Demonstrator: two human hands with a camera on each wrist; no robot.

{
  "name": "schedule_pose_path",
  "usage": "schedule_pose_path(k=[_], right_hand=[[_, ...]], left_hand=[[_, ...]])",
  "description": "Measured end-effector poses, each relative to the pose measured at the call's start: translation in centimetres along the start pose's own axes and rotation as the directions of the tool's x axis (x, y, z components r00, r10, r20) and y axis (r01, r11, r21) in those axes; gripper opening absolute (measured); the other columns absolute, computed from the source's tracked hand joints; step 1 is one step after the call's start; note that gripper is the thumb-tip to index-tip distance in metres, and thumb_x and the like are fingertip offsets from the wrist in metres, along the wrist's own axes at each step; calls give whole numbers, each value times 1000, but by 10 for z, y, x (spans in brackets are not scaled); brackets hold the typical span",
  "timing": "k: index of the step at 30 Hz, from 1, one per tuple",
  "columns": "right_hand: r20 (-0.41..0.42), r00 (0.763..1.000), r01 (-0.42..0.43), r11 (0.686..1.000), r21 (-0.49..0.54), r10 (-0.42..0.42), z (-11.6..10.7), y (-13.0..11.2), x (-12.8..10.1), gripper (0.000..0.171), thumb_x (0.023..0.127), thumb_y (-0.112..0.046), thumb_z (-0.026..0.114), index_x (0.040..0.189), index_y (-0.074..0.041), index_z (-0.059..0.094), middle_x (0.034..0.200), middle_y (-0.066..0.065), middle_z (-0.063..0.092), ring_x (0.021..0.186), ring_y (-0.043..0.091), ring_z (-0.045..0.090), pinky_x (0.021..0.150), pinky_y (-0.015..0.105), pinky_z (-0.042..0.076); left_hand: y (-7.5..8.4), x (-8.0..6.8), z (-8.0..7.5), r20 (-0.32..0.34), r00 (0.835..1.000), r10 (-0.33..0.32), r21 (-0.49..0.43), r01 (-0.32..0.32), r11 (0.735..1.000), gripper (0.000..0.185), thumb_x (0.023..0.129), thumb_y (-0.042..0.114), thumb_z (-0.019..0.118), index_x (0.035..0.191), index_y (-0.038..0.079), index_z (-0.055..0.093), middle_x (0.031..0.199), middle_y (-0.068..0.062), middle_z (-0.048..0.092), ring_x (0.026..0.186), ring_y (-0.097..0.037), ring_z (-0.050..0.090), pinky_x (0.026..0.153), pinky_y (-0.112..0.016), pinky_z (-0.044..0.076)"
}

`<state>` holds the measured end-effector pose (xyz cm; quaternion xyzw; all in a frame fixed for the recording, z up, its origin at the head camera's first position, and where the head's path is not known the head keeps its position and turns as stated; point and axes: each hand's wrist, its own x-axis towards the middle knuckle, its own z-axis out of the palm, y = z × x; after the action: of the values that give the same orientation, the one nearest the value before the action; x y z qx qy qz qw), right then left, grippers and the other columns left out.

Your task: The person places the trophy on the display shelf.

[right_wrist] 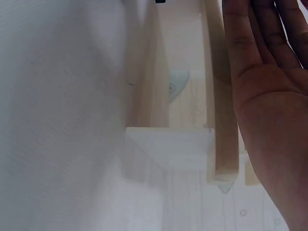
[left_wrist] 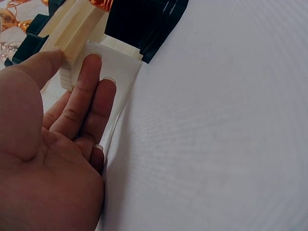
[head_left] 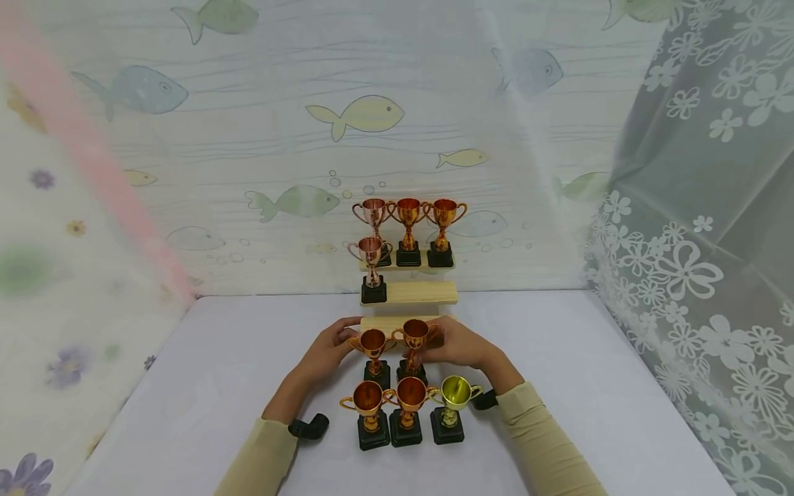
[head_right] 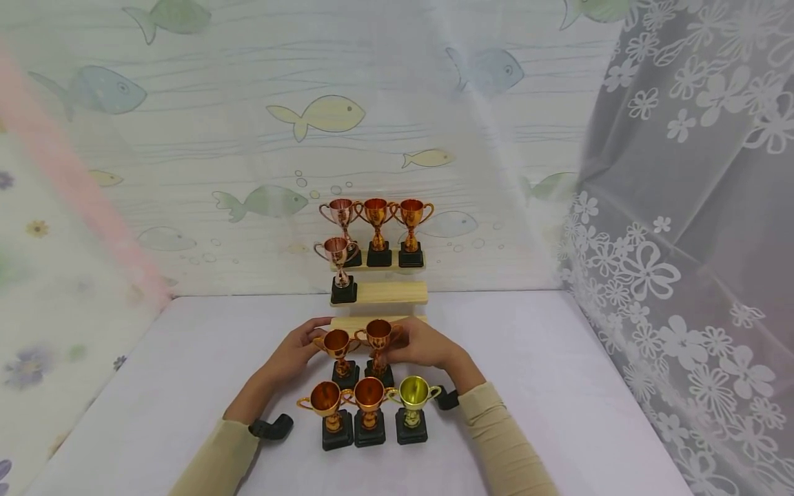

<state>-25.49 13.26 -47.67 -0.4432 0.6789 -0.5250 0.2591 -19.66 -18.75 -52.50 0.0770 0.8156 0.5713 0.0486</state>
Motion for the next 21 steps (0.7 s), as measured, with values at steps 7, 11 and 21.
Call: schedule_pose_path(k=[7,11,21], right_hand=[[-64,998,-12,999,-40,10,-5,-12,-3,27,96,0,74,121,10,72,110,15,79,98,18,73,88,32,58],[-116,993,-36,998,-56,30,-8,-20,-4,22,97,-3,74,118,3,75,108,13,79,94,18,72,85,32,57],[-245,969,-26,1000,0,26,-19,-35,-6,27,97,-3,75,123,5,73,113,17,78,107,23,75,90,33,59]], left_hand=[[-1,0,-1,6,1000,7,-8,-7,1000,50,109,18,62,156,11,49,120,-7,76,113,-17,68,99,-25,47],[-1,1,-1,6,1000,2,-3,-2,1000,49,109,18,62,156,11,49,120,-7,76,113,-17,68,100,-28,47],[0,1,-1,5,1000,-2,-10,2,1000,50,109,18,63,157,10,49,121,-8,75,111,-15,68,99,-27,46]])
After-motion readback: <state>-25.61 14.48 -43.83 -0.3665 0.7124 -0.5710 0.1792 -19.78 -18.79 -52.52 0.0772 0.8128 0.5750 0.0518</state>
